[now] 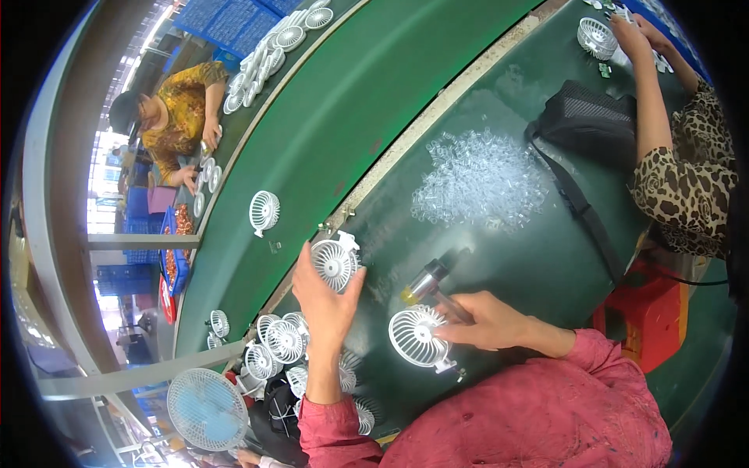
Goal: Assembling plastic components of handheld portable fans using a small hammer on an assembly line.
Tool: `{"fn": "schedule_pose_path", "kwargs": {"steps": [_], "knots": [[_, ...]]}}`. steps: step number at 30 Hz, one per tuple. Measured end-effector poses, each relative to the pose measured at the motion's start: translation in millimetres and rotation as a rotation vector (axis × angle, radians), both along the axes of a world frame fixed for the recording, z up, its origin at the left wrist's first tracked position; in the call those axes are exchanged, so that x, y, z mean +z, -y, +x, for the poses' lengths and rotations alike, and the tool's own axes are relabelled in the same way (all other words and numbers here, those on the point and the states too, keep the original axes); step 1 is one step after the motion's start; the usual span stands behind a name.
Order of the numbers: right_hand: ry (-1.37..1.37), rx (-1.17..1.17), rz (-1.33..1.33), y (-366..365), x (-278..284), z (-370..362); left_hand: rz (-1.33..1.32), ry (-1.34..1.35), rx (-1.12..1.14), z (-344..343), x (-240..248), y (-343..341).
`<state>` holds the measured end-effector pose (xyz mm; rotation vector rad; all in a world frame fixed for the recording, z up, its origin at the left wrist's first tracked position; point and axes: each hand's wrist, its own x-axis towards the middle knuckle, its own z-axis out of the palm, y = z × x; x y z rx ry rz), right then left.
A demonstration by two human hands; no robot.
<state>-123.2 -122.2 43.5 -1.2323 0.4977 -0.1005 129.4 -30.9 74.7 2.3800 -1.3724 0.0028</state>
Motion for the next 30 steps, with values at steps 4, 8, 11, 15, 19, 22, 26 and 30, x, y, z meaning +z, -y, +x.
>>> {"fn": "schedule_pose_path", "kwargs": {"steps": [4,8,11,15,19,22,26,30], "knots": [[-0.117,0.011,0.294,11.4,4.3,1.4,-0.282,-0.381,0.135,11.7,-11.6,-4.8],[-0.146,0.031,0.310,15.5,3.7,2.0,-0.389,-0.417,0.170,7.4,-15.6,-4.1],[-0.162,0.034,0.296,13.9,3.9,2.8,-0.116,-0.088,0.091,13.7,-18.5,-5.6],[-0.150,0.000,0.273,12.2,3.4,5.3,-0.122,0.065,0.034,4.2,-13.3,-2.9],[-0.100,-0.069,0.199,13.4,15.2,2.5,-0.331,-0.167,0.093,-20.4,6.5,-18.7],[-0.101,-0.107,0.128,16.4,26.4,1.7,-0.350,-0.769,0.159,-49.6,14.2,-48.7],[-0.092,-0.182,0.115,7.9,37.8,5.1,-0.302,-1.358,0.099,-80.6,16.6,-76.0],[-0.034,-0.152,0.123,-3.1,46.5,9.4,-0.293,-1.748,0.074,-101.8,10.7,-90.7]]}}
